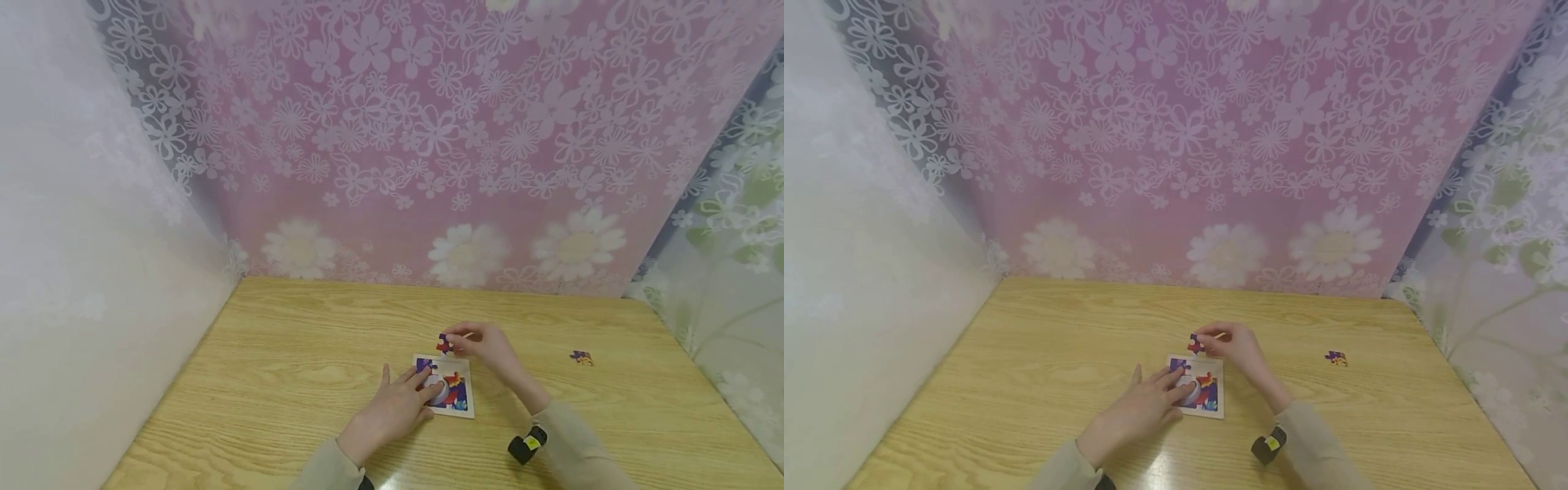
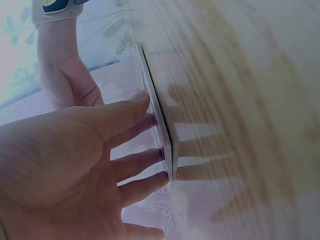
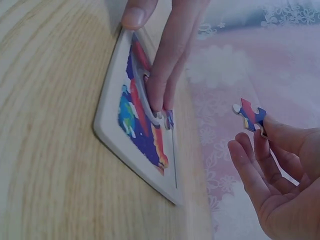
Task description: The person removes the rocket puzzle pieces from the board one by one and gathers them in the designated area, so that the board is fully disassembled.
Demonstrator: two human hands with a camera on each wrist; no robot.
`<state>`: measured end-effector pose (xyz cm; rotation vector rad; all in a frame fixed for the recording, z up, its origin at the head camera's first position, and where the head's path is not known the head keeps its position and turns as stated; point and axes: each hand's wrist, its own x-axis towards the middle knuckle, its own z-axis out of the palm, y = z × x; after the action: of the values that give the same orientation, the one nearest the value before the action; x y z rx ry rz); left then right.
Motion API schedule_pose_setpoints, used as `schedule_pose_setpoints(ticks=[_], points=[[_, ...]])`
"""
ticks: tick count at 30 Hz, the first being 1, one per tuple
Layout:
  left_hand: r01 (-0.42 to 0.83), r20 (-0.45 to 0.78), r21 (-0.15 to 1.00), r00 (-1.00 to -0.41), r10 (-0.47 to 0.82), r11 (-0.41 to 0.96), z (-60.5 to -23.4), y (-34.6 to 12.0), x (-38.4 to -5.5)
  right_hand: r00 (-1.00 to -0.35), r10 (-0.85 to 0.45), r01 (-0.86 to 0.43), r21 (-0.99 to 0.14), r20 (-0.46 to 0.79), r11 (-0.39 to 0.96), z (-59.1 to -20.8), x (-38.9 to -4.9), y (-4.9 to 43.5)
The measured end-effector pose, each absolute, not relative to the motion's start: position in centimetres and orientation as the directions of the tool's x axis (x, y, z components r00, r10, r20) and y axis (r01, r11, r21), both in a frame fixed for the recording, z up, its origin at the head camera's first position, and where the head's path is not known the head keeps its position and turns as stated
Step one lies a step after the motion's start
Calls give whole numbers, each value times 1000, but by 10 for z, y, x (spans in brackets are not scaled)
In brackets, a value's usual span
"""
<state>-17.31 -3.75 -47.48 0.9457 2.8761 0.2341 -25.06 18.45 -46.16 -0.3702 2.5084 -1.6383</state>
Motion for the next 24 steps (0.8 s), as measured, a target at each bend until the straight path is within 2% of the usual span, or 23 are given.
schedule_pose_setpoints(ticks=[13,24], points=[[579,-46,177,-803,594,796,-474,-37,-171,-972,-237,-79,-941,-1,330,-451,-250,190],[572,-44,179,-808,587,801,-476,-36,-172,-977,-213,-78,-936,3,342,-453,-251,206]])
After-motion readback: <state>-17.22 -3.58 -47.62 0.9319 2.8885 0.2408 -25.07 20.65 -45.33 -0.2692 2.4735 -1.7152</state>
